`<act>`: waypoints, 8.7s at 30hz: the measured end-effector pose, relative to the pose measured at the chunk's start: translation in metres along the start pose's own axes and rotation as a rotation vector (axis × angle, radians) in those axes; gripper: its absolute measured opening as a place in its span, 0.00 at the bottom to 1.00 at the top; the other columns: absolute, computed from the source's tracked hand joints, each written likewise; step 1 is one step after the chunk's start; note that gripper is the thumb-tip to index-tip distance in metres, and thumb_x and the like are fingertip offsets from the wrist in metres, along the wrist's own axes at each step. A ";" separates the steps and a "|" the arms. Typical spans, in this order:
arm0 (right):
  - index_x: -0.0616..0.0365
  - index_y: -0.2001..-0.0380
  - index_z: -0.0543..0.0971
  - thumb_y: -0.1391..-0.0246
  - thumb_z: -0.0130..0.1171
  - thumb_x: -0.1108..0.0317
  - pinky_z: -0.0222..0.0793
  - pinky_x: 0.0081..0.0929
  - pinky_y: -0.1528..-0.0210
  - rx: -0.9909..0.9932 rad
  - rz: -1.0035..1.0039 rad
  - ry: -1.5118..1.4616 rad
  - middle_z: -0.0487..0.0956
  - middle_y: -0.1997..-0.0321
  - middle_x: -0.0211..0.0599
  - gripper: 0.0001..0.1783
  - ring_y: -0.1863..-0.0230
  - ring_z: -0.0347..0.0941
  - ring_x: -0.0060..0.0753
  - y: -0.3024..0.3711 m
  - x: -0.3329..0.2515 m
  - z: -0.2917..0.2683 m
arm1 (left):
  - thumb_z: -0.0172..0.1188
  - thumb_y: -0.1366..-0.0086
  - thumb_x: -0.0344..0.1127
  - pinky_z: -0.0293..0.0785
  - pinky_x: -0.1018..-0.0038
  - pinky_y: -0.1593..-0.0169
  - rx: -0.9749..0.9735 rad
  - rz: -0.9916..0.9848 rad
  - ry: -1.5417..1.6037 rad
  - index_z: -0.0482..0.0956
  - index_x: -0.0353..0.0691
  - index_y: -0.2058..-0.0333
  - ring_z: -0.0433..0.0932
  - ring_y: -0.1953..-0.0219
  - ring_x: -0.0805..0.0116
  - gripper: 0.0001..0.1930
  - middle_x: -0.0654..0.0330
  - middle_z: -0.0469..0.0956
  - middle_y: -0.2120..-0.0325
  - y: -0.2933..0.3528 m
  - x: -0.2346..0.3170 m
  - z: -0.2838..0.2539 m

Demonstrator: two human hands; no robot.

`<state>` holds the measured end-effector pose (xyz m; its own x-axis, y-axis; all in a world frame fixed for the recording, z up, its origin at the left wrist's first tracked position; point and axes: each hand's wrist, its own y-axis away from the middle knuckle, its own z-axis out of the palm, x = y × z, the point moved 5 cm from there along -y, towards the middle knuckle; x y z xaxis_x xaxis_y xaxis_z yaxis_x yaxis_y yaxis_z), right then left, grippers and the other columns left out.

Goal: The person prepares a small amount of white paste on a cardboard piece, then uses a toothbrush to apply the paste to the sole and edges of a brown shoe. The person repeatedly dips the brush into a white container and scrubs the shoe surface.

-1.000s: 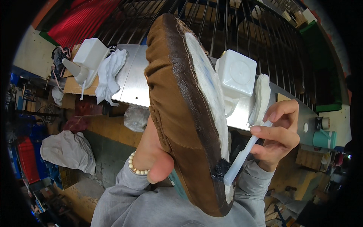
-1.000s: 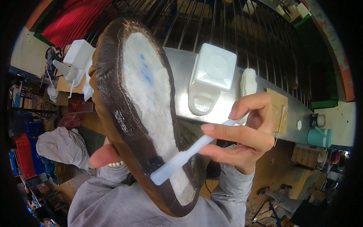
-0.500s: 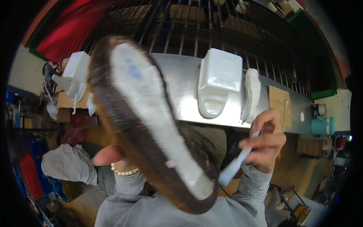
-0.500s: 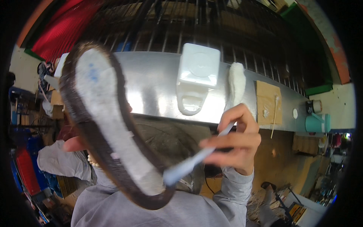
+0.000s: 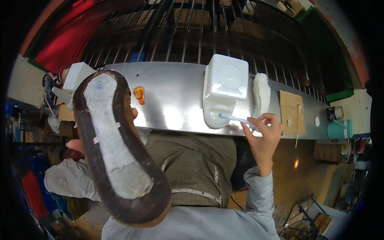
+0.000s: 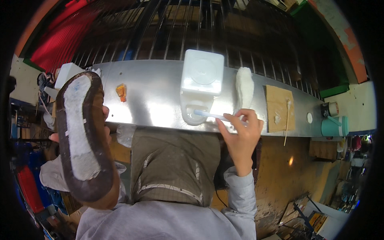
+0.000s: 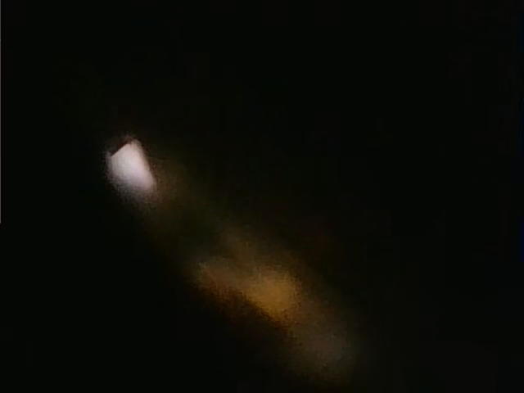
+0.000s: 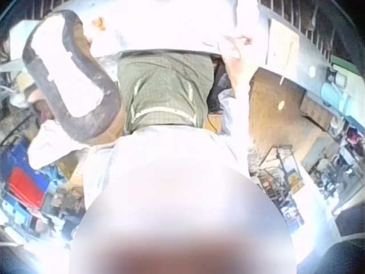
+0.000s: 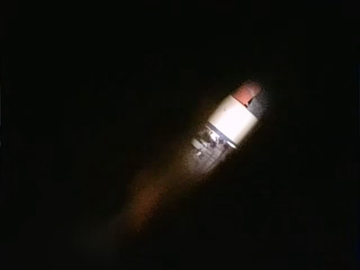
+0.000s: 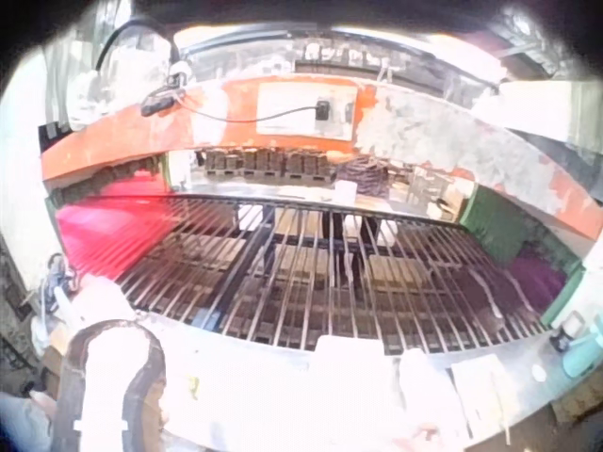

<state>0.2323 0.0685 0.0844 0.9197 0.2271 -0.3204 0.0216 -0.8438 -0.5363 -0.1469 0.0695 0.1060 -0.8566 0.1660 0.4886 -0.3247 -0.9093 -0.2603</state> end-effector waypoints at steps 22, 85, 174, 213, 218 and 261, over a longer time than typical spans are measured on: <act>0.47 0.68 0.93 0.78 0.83 0.46 0.53 0.21 0.69 -0.156 -0.219 -0.845 0.68 0.69 0.23 0.29 0.68 0.65 0.23 -0.056 -0.086 -0.041 | 0.54 0.38 0.75 0.85 0.56 0.44 0.382 0.257 -0.482 0.60 0.39 0.29 0.76 0.38 0.47 0.52 0.39 0.69 0.36 0.019 -0.031 0.019; 0.46 0.68 0.93 0.76 0.87 0.55 0.56 0.22 0.67 -0.317 -0.545 -1.368 0.69 0.68 0.24 0.25 0.66 0.66 0.24 -0.106 -0.147 0.003 | 0.43 0.32 0.74 0.80 0.57 0.40 0.281 -0.123 0.603 0.64 0.42 0.33 0.77 0.40 0.55 0.44 0.47 0.74 0.42 0.006 -0.094 0.041; 0.48 0.69 0.92 0.78 0.87 0.48 0.57 0.23 0.66 -0.604 -0.718 -1.455 0.68 0.67 0.23 0.28 0.65 0.65 0.23 -0.127 -0.180 0.024 | 0.70 0.51 0.68 0.53 0.36 0.37 0.133 -0.268 0.671 0.46 0.41 0.25 0.53 0.33 0.36 0.63 0.42 0.50 0.29 0.038 -0.125 0.046; 0.49 0.69 0.89 0.59 0.80 0.60 0.60 0.33 0.62 0.058 0.079 0.035 0.73 0.62 0.29 0.13 0.69 0.68 0.30 0.017 0.003 -0.001 | 0.75 0.54 0.61 0.40 0.27 0.26 0.204 0.849 -0.574 0.54 0.38 0.27 0.50 0.24 0.42 0.61 0.49 0.52 0.25 -0.026 0.054 0.019; 0.52 0.69 0.90 0.55 0.79 0.65 0.58 0.27 0.77 0.068 0.287 -0.198 0.71 0.67 0.31 0.09 0.77 0.65 0.27 0.017 0.008 0.004 | 0.57 0.30 0.57 0.51 0.35 0.25 0.284 0.865 -1.007 0.52 0.48 0.25 0.54 0.24 0.50 0.42 0.55 0.52 0.24 -0.047 0.028 0.032; 0.52 0.62 0.90 0.68 0.81 0.58 0.55 0.27 0.65 0.538 -0.290 -0.333 0.66 0.66 0.30 0.24 0.67 0.62 0.28 -0.098 -0.130 -0.107 | 0.77 0.51 0.31 0.71 0.43 0.32 -0.104 1.369 -1.659 0.67 0.86 0.45 0.63 0.35 0.20 0.42 0.67 0.64 0.32 -0.004 -0.058 0.087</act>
<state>0.1522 0.0695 0.2616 0.7350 0.6168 -0.2818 -0.0279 -0.3877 -0.9214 -0.0609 0.0305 0.1510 0.5161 -0.8532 0.0760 -0.0349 -0.1096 -0.9934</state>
